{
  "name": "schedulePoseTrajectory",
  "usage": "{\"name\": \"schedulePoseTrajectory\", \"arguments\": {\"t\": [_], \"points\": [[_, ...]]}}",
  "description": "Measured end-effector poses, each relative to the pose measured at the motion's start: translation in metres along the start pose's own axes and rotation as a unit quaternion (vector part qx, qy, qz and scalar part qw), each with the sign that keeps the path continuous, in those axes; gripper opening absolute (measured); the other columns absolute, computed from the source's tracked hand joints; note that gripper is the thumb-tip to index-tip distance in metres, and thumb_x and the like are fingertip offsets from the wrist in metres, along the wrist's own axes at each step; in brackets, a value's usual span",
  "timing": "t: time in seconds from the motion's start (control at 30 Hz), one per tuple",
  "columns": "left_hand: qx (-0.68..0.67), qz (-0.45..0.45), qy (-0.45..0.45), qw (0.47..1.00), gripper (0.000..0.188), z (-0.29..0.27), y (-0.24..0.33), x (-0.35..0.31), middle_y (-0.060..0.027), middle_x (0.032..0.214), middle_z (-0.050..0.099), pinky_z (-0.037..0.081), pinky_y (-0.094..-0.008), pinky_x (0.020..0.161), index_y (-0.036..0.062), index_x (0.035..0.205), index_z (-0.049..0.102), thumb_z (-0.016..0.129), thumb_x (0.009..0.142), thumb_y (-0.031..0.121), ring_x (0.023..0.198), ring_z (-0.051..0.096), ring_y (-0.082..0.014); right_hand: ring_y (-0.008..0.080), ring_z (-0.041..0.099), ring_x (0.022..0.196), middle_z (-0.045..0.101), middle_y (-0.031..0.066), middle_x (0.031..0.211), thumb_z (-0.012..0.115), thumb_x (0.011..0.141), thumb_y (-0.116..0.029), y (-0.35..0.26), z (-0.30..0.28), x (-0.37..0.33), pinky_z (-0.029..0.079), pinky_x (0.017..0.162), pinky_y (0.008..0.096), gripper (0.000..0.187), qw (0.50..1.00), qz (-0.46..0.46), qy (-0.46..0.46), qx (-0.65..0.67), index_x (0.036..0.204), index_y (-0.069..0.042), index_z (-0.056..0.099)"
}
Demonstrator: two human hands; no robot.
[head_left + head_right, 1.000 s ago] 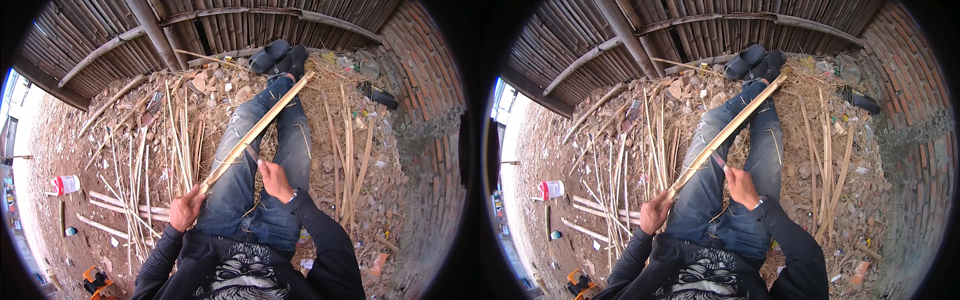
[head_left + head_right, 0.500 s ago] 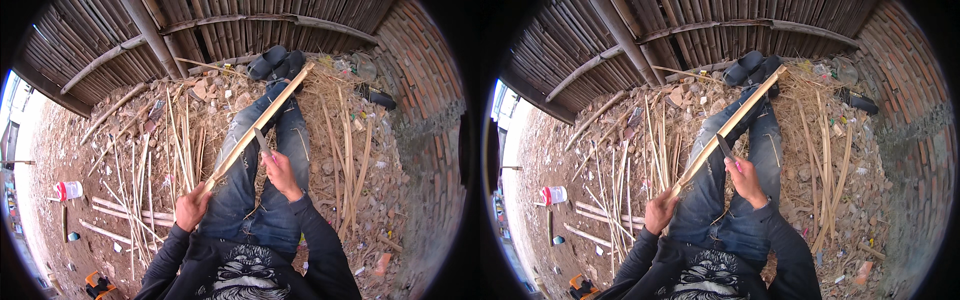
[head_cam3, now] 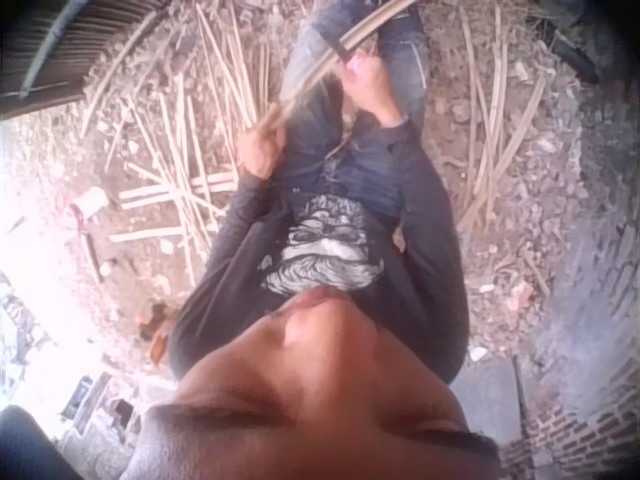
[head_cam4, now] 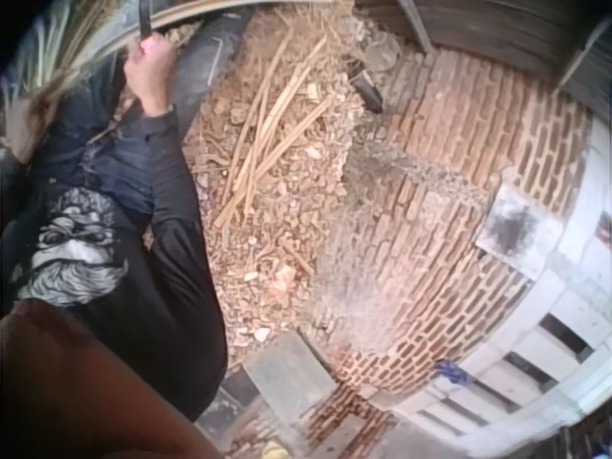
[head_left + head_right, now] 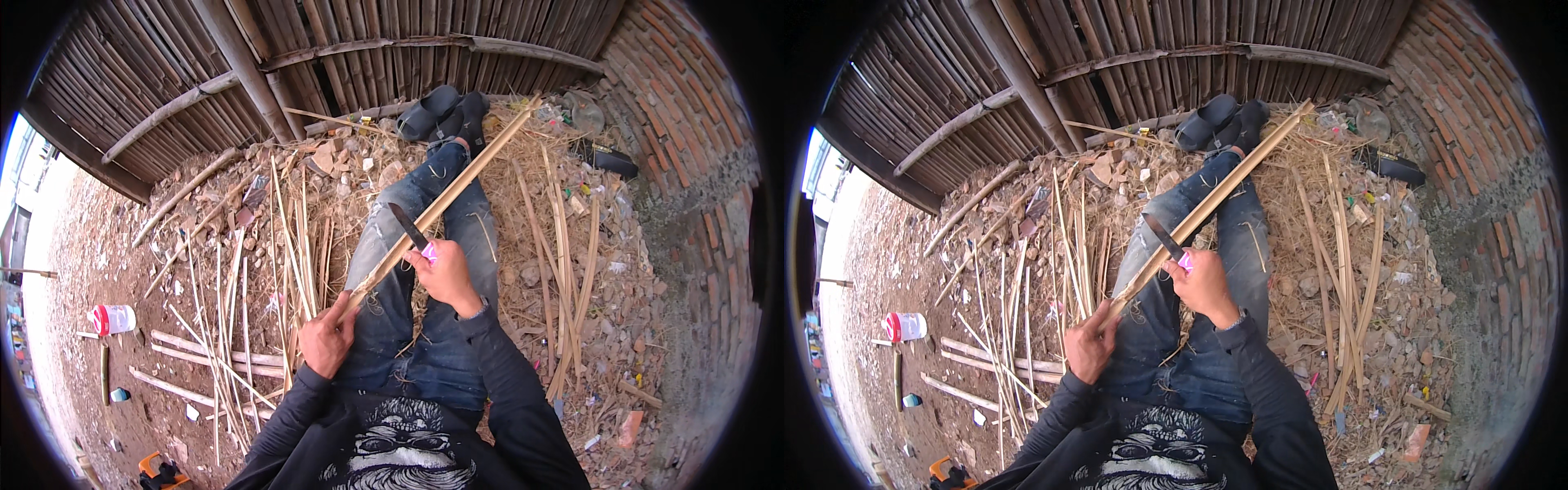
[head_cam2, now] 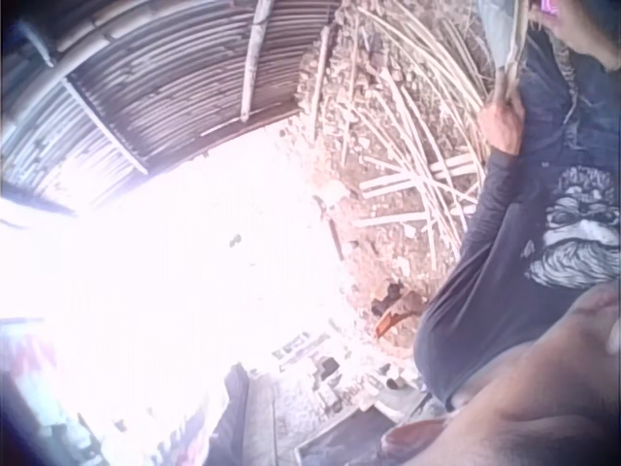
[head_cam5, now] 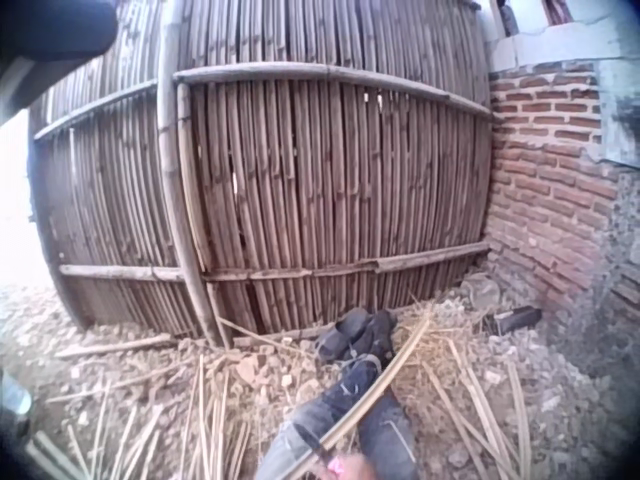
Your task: The person sits on the ground and uses a knife to shave layers off a bamboo strip, smoothing the surface of the wood.
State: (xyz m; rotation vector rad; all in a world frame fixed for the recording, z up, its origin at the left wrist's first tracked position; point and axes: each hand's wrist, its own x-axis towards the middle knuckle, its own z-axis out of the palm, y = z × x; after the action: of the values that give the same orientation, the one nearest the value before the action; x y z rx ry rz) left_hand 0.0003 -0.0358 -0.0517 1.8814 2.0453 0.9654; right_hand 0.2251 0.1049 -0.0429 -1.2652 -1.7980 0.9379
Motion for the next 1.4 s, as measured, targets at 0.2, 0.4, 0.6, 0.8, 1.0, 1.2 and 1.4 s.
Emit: {"name": "schedulePoseTrajectory", "arguments": {"t": [0.2,0.4,0.6,0.8,1.0,1.2,1.4], "points": [[0.009,-0.08,0.002,0.997,0.045,0.007,-0.021,0.018,-0.0246,0.086,0.075,0.058,-0.0444,0.067,0.0022,0.126,0.074,0.074,0.097,0.037,0.071,0.073,-0.0407,0.029,0.07,0.063,0.071,0.0186,0.071,0.083,0.088,-0.02,-0.012,0.001,-0.033,0.053,0.062,0.0393,0.027,0.996,-0.075,-0.035,-0.023,0.09,0.005,0.073],[-0.113,-0.059,-0.037,0.991,0.048,0.002,-0.011,0.024,-0.028,0.099,0.076,0.059,-0.0383,0.077,-0.0038,0.127,0.072,0.077,0.096,0.032,0.086,0.079,-0.0319,0.0115,0.053,0.055,0.061,0.002,0.065,0.079,0.087,-0.007,0.036,-0.067,0.004,0.044,0.054,0.0316,0.032,0.963,0.037,0.266,-0.029,0.116,0.0,0.071],[-0.198,-0.131,-0.104,0.966,0.046,-0.002,0.02,0.02,-0.0263,0.099,0.077,0.058,-0.0349,0.079,-0.004,0.125,0.072,0.079,0.096,0.03,0.091,0.079,-0.0271,0.0025,0.047,0.057,0.062,-0.0054,0.068,0.086,0.091,-0.023,0.001,-0.061,0.006,0.037,0.053,0.024,0.031,0.986,0.018,0.137,0.096,0.108,0.0,0.074],[-0.147,-0.082,-0.089,0.982,0.042,0.002,0.029,0.015,-0.0257,0.087,0.076,0.058,-0.0359,0.071,-0.0035,0.121,0.074,0.08,0.094,0.028,0.078,0.079,-0.0322,0.0107,0.048,0.051,0.055,0.0015,0.057,0.087,0.088,-0.03,-0.014,-0.028,0.006,0.039,0.051,0.0327,0.032,0.994,-0.003,0.077,0.081,0.086,-0.002,0.072],[-0.156,-0.039,-0.016,0.987,0.042,0.011,0.002,0.004,-0.0265,0.083,0.074,0.057,-0.0375,0.067,-0.0037,0.119,0.074,0.082,0.092,0.028,0.075,0.078,-0.0327,0.0083,0.05,0.053,0.059,0.0,0.059,0.084,0.091,-0.026,-0.013,-0.028,0.018,0.039,0.052,0.0302,0.028,0.987,-0.018,0.13,0.098,0.087,0.0,0.072],[-0.114,-0.053,-0.037,0.991,0.038,-0.007,-0.017,-0.01,-0.0236,0.078,0.073,0.056,-0.0358,0.063,-0.0031,0.114,0.076,0.082,0.091,0.027,0.066,0.075,-0.0296,0.0066,0.055,0.054,0.062,-0.0003,0.06,0.081,0.095,-0.023,-0.001,-0.049,0.035,0.041,0.052,0.0288,0.026,0.981,-0.031,0.183,0.061,0.09,0.001,0.073],[-0.046,-0.087,-0.036,0.994,0.032,-0.011,-0.06,-0.031,-0.0191,0.07,0.07,0.054,-0.0384,0.059,0.0021,0.102,0.078,0.083,0.091,0.031,0.062,0.073,-0.032,0.0356,0.066,0.068,0.068,0.019,0.074,0.06,0.106,-0.038,0.051,-0.074,0.053,0.048,0.062,0.0442,0.043,0.969,-0.021,0.245,-0.026,0.09,0.001,0.068]]}}
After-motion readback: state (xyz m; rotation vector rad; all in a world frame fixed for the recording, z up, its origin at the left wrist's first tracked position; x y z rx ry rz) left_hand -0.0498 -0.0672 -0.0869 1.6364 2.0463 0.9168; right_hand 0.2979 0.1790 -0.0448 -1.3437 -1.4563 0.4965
